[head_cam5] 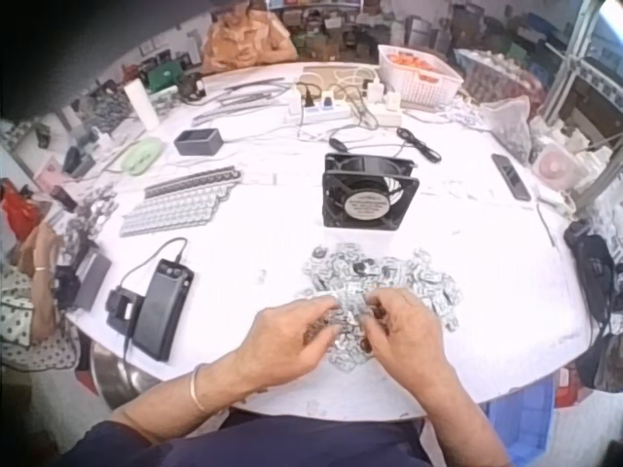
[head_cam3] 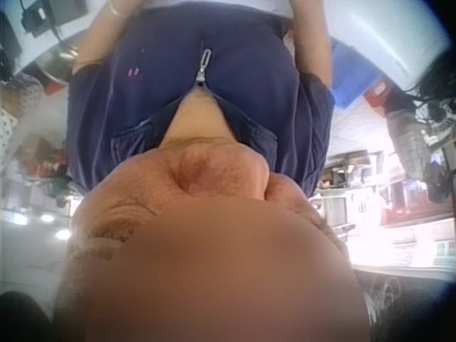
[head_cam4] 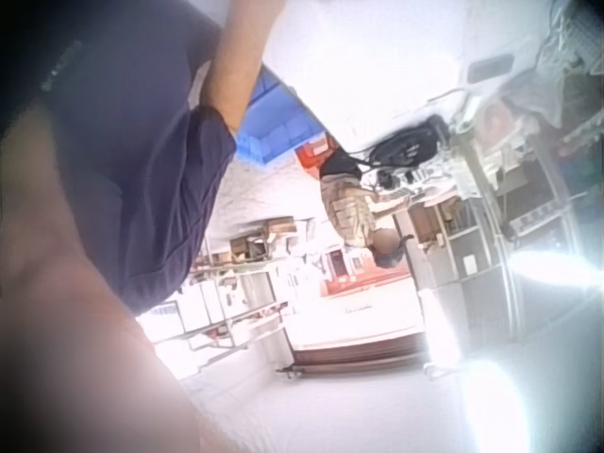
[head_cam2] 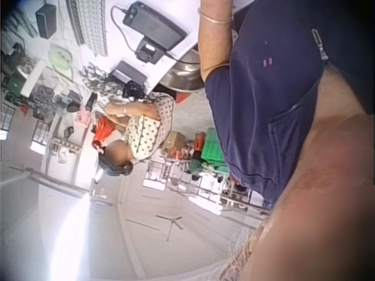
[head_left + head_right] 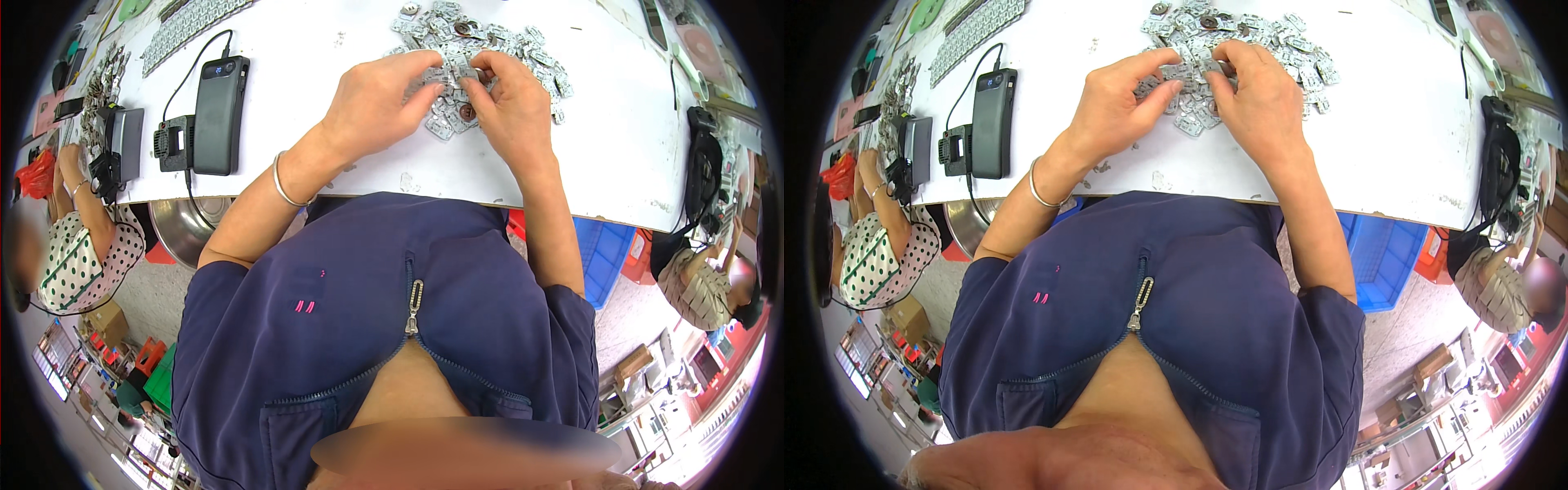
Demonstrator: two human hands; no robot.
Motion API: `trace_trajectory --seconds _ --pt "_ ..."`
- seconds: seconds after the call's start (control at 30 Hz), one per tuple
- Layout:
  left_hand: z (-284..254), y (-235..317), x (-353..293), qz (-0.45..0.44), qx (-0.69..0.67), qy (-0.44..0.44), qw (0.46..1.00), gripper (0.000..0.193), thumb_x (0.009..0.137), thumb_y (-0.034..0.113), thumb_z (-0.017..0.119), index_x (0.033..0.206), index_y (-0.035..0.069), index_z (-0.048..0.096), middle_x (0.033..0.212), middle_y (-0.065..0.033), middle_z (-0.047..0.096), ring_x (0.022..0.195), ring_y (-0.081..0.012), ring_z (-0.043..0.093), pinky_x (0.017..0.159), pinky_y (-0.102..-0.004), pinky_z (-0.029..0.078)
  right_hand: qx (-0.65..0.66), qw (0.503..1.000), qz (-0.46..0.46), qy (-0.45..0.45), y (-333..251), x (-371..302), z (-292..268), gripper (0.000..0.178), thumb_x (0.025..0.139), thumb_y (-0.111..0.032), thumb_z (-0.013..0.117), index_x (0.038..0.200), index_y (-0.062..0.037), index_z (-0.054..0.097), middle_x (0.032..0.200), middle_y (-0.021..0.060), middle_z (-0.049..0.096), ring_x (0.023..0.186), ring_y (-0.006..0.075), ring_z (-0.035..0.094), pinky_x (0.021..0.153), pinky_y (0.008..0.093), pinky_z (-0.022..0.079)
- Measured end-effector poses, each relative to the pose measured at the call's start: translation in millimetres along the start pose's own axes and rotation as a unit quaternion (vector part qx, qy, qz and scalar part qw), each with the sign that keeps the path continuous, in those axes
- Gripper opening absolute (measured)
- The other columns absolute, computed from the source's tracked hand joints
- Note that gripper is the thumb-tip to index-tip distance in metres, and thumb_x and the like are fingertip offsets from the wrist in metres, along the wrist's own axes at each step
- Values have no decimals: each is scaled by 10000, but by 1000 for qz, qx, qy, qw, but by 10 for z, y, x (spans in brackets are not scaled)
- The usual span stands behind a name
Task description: Assemble small metal connectors and LED strip segments at a workbench.
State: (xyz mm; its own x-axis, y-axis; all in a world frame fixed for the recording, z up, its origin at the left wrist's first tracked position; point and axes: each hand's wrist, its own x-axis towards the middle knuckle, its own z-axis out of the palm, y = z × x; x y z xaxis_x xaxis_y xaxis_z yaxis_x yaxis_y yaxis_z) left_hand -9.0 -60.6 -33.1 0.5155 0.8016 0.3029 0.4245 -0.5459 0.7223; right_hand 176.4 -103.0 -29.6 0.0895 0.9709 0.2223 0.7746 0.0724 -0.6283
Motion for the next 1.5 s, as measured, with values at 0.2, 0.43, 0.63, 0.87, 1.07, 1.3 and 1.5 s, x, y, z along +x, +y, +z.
trace_trajectory --seconds 0.2,0.43,0.63,0.87,1.07,1.3,1.5 --pt "-98 149 123 18 -110 0 994 266 810 87 692 1066 26 653 801 -85 677 666 -113 606 605 -245 489 303 948 96 -12 -145 -33 -168 197 828 -50 668 1022 -31 636 798 22 638 611 77 579 553 214 444" --pt "-144 333 237 -70 -169 -43 982 206 845 105 677 1019 -4 667 772 -29 664 674 -78 570 612 -229 475 417 902 105 -39 -176 -18 -283 157 882 -95 634 998 11 632 730 0 612 620 45 550 547 179 416" --pt "-131 316 252 10 -155 -13 988 231 856 107 668 1068 15 667 761 -4 650 640 -45 527 561 -210 444 393 912 103 -48 -174 12 -377 175 892 -185 632 913 -11 644 708 4 621 591 46 557 512 177 413" --pt "-186 268 359 143 -53 10 988 254 848 53 656 1100 79 674 762 -47 663 609 -85 559 555 -224 454 430 880 148 -135 -107 123 -523 188 875 -230 650 869 -42 641 692 8 629 537 36 553 460 173 403" --pt "-154 187 387 206 23 46 977 269 826 45 670 1092 81 676 776 -81 676 609 -154 604 554 -256 484 449 874 134 -131 -108 149 -458 180 881 -228 643 867 -50 639 691 -1 625 535 27 544 461 167 400" --pt "-118 79 392 236 29 51 970 292 803 16 681 1087 84 674 764 -82 676 602 -161 615 521 -259 483 388 903 126 -133 -156 133 -518 168 897 -219 620 872 -53 635 687 -2 620 536 21 541 459 166 391" --pt "-112 61 402 243 27 51 968 313 790 6 689 1094 79 669 762 -79 677 595 -161 619 517 -257 487 393 902 113 -136 -117 175 -506 180 893 -225 619 864 -48 633 678 2 621 525 26 537 447 167 383"
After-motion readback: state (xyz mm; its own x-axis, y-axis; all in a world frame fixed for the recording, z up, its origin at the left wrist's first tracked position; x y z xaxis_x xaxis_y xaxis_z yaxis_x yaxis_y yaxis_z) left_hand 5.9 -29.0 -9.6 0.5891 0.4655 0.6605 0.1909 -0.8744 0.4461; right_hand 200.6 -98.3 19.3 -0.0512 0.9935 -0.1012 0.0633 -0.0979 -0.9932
